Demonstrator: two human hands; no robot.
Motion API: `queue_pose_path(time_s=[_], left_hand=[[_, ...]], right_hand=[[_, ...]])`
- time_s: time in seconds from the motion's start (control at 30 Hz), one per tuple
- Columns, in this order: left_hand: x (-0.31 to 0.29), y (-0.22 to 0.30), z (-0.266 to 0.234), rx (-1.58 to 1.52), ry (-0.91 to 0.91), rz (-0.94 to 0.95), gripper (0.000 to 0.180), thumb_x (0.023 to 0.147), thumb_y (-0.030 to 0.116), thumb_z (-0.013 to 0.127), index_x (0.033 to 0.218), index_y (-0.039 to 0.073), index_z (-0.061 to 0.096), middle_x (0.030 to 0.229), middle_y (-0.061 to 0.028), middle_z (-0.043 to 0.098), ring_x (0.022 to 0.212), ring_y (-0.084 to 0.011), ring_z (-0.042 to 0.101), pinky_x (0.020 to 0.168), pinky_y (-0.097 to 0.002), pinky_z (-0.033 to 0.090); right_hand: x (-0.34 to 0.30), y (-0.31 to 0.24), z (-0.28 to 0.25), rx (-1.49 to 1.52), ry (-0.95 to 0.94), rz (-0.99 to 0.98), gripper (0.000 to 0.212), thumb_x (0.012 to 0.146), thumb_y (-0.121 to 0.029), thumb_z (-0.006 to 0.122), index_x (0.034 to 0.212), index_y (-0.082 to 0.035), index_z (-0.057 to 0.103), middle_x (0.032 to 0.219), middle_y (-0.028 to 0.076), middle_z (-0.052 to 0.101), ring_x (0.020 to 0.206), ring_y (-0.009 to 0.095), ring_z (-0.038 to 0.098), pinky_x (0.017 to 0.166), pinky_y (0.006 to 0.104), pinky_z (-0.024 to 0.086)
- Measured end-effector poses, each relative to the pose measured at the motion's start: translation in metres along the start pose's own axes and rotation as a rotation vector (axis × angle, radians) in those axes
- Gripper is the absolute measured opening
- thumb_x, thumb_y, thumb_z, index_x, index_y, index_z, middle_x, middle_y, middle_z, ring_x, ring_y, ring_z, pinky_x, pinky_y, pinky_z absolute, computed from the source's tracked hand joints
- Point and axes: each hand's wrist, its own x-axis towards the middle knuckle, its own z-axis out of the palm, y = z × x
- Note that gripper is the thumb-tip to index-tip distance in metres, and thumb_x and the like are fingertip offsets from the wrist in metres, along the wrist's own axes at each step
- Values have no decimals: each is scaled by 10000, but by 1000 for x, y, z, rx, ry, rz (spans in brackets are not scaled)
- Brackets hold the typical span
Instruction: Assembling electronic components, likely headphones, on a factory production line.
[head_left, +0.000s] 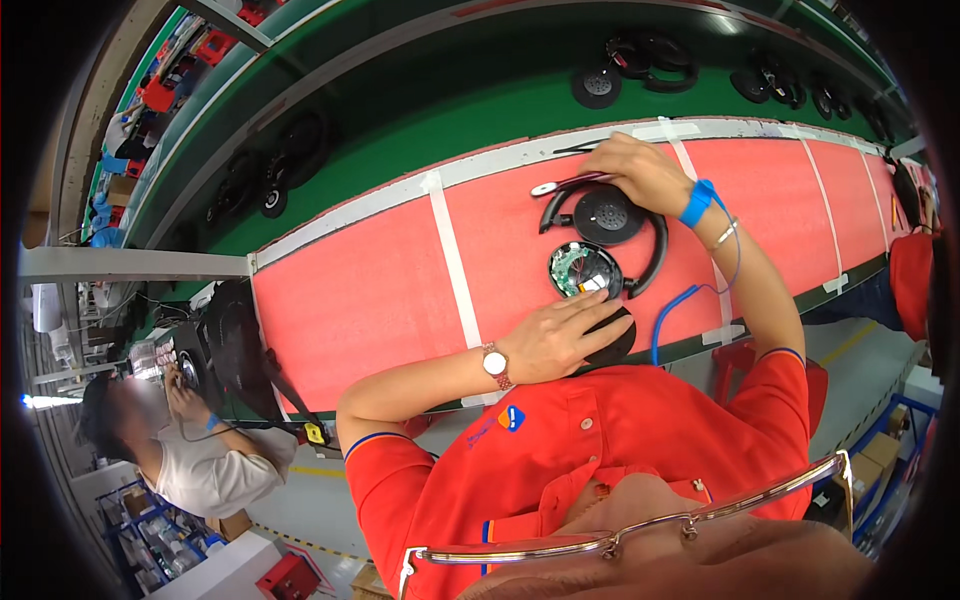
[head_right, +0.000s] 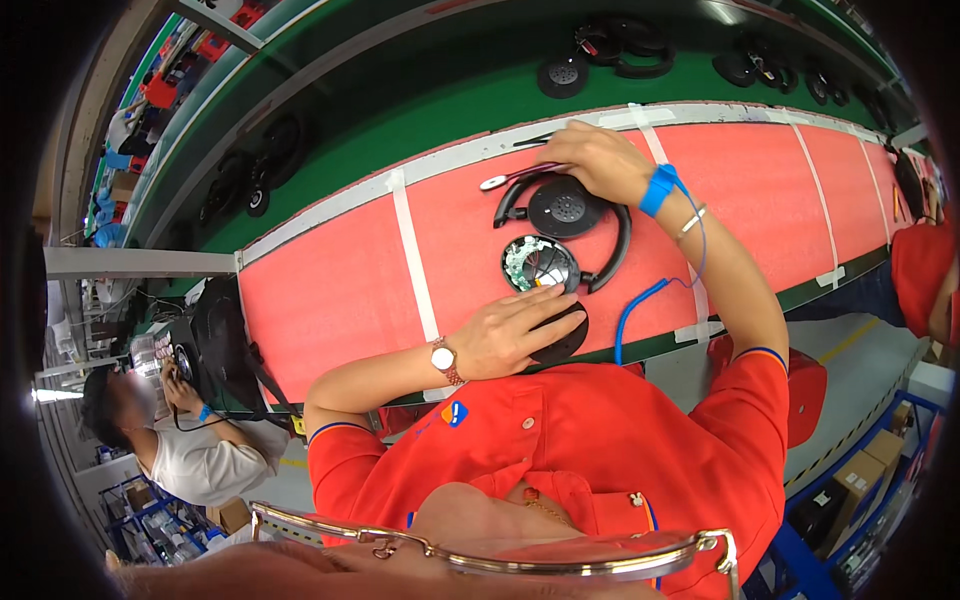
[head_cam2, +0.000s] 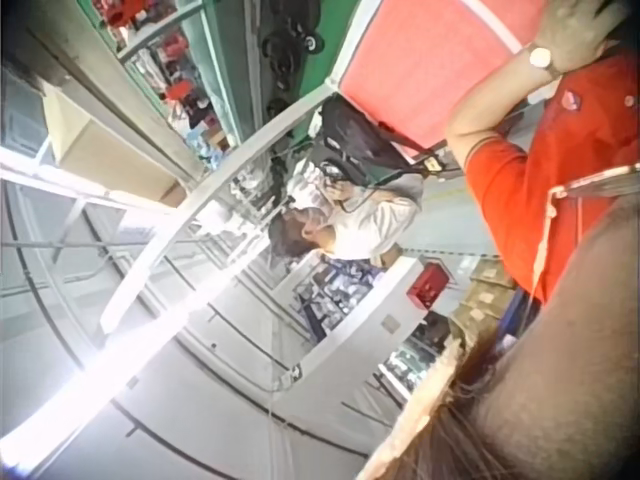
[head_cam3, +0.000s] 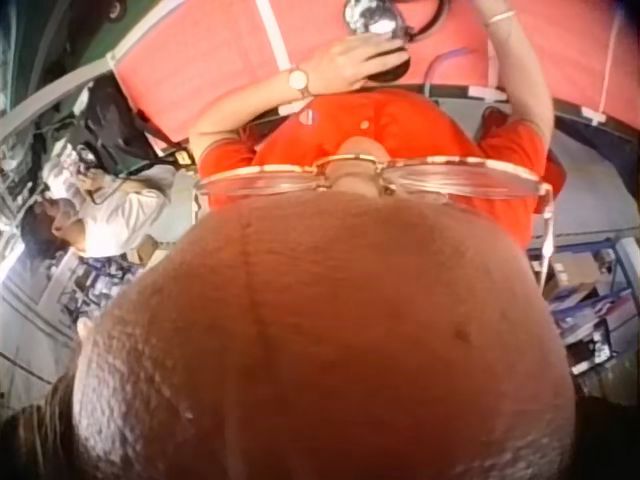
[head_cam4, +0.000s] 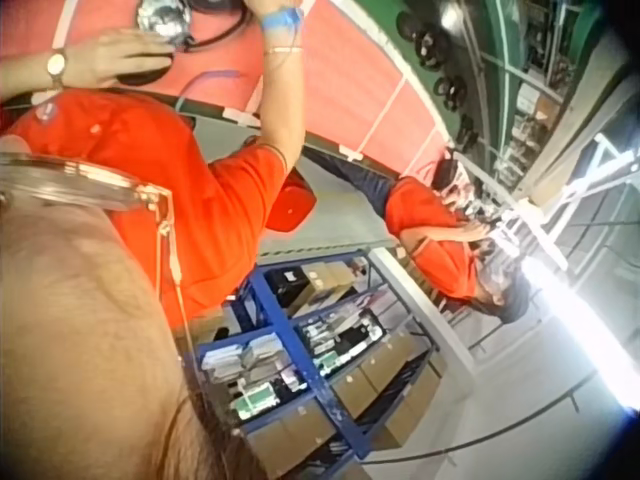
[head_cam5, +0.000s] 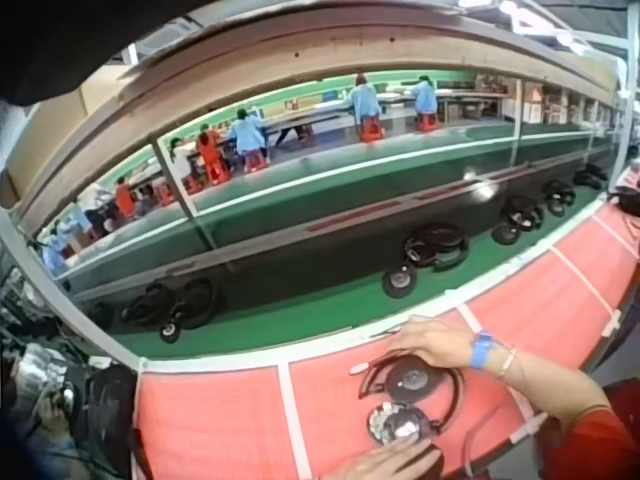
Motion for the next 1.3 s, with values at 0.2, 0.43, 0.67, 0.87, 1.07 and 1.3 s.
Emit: queue_pose_path(time_s=[0.2,0.43,0.67,0.87,1.07,1.3], left_hand=[[-2,-3,3,47,54,21,753,545,58,737,1273,45,542,1313,-170,520,1253,-366,488,1058,-450,428],[-7,-11,2,-3,48,11,695,580,104,749,1246,42,559,1315,-169,517,1254,-361,488,1048,-454,433],[-7,-19,0,-14,107,70,531,687,145,723,1188,27,593,1248,-165,573,1188,-351,550,1000,-443,471],[-5,-19,-1,-46,130,49,470,730,159,710,1167,25,600,1226,-157,590,1167,-332,570,977,-436,483],[-4,-20,1,-48,138,45,461,732,162,713,1159,29,602,1215,-152,594,1159,-324,576,960,-431,490],[-2,-19,2,-45,165,41,451,726,158,724,1143,29,611,1197,-151,602,1144,-320,586,950,-429,496]], right_hand=[[25,-1,15,-9,53,-104,282,802,-32,612,1075,-86,656,990,61,618,939,275,551,828,379,479],[-23,-62,-8,29,39,173,329,865,-38,576,1193,-56,590,993,133,575,968,320,540,815,394,464],[-88,-95,-17,124,7,334,376,848,-8,596,1221,-50,581,883,134,545,782,315,576,648,396,471],[-89,-114,-20,36,-123,440,417,856,-3,582,1267,-70,559,854,136,580,726,318,606,617,379,488],[-85,-119,-16,312,-75,480,498,841,34,534,1325,-82,520,910,193,639,721,373,610,649,422,502],[-88,-120,0,152,-123,414,586,801,30,504,1362,-137,502,853,211,633,673,383,621,575,438,517]])
